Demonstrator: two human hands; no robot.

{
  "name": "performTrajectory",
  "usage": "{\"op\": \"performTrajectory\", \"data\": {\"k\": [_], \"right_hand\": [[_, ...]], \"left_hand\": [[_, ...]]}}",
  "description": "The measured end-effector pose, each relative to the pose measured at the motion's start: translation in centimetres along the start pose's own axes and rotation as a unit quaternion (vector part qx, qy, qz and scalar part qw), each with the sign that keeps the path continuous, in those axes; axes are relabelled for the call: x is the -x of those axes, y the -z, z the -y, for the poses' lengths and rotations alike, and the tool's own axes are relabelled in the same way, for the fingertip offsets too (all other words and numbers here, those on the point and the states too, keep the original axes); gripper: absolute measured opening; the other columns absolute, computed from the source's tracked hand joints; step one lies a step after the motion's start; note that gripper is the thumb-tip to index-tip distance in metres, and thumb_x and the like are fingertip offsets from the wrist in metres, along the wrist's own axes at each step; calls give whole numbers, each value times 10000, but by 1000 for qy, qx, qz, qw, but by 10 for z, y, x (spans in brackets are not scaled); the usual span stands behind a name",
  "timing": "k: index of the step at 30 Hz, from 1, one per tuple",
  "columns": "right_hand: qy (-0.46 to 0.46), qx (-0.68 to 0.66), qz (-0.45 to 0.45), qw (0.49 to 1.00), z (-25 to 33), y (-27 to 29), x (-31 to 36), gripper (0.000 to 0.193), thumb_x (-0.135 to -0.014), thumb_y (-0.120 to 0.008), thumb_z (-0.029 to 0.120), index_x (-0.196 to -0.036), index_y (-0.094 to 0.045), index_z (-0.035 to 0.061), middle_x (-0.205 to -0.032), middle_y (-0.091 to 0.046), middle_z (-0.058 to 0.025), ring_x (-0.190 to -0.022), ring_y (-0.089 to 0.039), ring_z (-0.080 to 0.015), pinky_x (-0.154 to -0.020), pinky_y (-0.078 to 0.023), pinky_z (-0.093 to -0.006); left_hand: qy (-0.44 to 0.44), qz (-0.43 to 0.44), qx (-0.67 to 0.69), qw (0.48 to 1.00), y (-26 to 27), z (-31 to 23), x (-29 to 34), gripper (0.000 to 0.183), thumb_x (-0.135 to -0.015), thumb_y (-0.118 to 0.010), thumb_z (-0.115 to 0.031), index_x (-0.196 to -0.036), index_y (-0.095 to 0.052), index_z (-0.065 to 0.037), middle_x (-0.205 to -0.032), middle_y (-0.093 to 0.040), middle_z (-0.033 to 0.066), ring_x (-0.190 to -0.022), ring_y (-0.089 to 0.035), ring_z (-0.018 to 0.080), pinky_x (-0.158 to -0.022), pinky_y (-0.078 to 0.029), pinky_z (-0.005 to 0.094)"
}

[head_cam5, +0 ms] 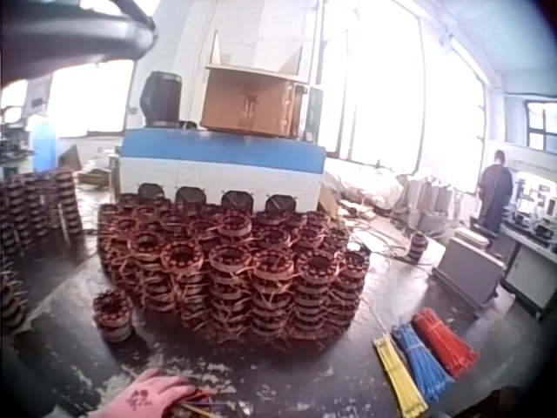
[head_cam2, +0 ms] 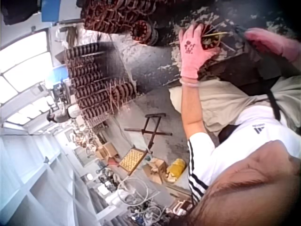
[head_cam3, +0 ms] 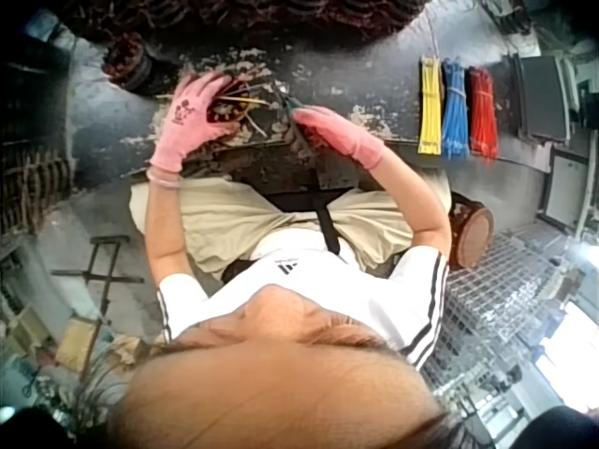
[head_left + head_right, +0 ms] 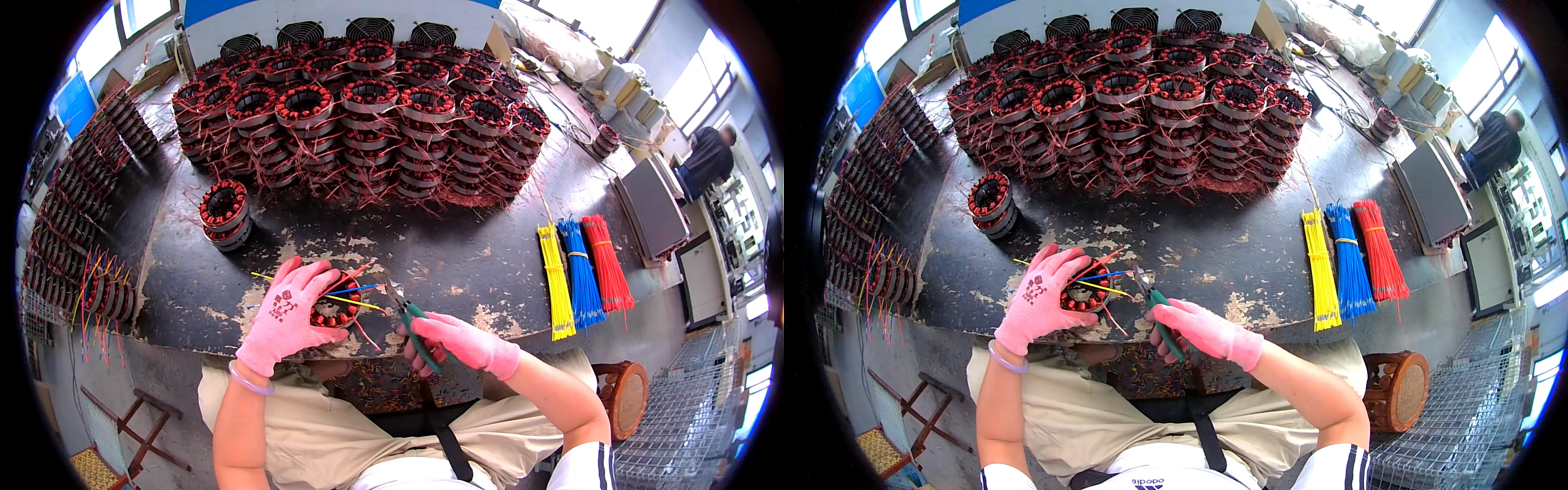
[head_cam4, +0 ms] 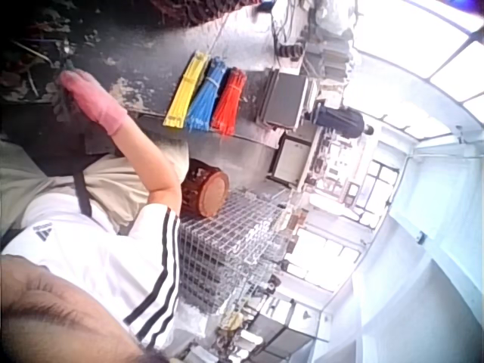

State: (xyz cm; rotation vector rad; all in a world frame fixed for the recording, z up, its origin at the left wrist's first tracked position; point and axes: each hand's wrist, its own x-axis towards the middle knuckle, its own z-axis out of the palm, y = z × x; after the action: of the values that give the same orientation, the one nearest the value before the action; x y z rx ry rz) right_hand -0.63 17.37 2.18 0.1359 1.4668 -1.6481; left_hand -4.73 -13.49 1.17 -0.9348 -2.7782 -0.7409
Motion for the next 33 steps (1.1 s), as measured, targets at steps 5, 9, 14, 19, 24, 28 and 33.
{"op": "performTrajectory", "data": {"k": [5, 9, 14, 19, 24, 28, 33], "right_hand": [[9, -20, -8, 1000, 0, 2, -4, 462, -1047, -528, 421, -1315, -541, 45, -1048, -668, -111, -890, -695, -209, -787, -576, -362], [-17, -107, 36, 993, -5, 15, 1, 522, -1059, -502, 409, -1393, -496, 9, -1176, -659, -153, -1038, -676, -266, -917, -565, -436], [-71, -122, 87, 986, -6, 14, 4, 535, -1063, -486, 396, -1420, -495, -2, -1237, -646, -184, -1107, -666, -304, -977, -549, -458], [-69, -100, 83, 989, -7, 13, -2, 563, -1045, -508, 456, -1398, -501, 17, -1190, -663, -177, -1024, -688, -287, -906, -579, -428], [-64, -78, 66, 993, 1, 10, -7, 538, -1066, -454, 427, -1391, -519, 4, -1158, -671, -158, -982, -702, -280, -912, -580, -420], [-62, -68, 61, 994, 2, 12, -11, 526, -1066, -450, 435, -1367, -535, 12, -1134, -675, -146, -974, -704, -270, -893, -589, -416], [-43, -38, 47, 997, 5, 7, -11, 506, -1069, -450, 427, -1354, -545, 19, -1095, -679, -129, -913, -699, -235, -848, -599, -394]], "left_hand": [[81, 22, -42, 996, 2, -17, -3, 941, -574, -919, -466, -1350, -576, -59, -1415, -555, 165, -1305, -504, 418, -1160, -367, 503], [109, -6, -77, 991, 3, -25, 5, 986, -568, -923, -482, -1374, -552, -51, -1426, -539, 196, -1273, -524, 425, -1115, -405, 489], [106, 15, -31, 994, 3, -15, 5, 986, -581, -932, -435, -1393, -530, -44, -1429, -535, 195, -1285, -527, 403, -1115, -407, 478], [121, 22, -31, 992, 4, -18, 3, 971, -585, -933, -420, -1389, -533, -49, -1423, -541, 187, -1288, -528, 394, -1117, -406, 473], [118, 23, -31, 992, 5, -18, 3, 959, -587, -933, -422, -1383, -541, -59, -1423, -542, 181, -1288, -528, 393, -1113, -410, 475], [108, 19, -27, 994, 5, -16, 5, 943, -595, -928, -414, -1379, -546, -56, -1428, -540, 180, -1289, -526, 398, -1111, -411, 477], [84, 9, -27, 996, 4, -12, 6, 926, -602, -924, -427, -1361, -561, -40, -1425, -543, 180, -1289, -523, 393, -1118, -405, 472]]}}
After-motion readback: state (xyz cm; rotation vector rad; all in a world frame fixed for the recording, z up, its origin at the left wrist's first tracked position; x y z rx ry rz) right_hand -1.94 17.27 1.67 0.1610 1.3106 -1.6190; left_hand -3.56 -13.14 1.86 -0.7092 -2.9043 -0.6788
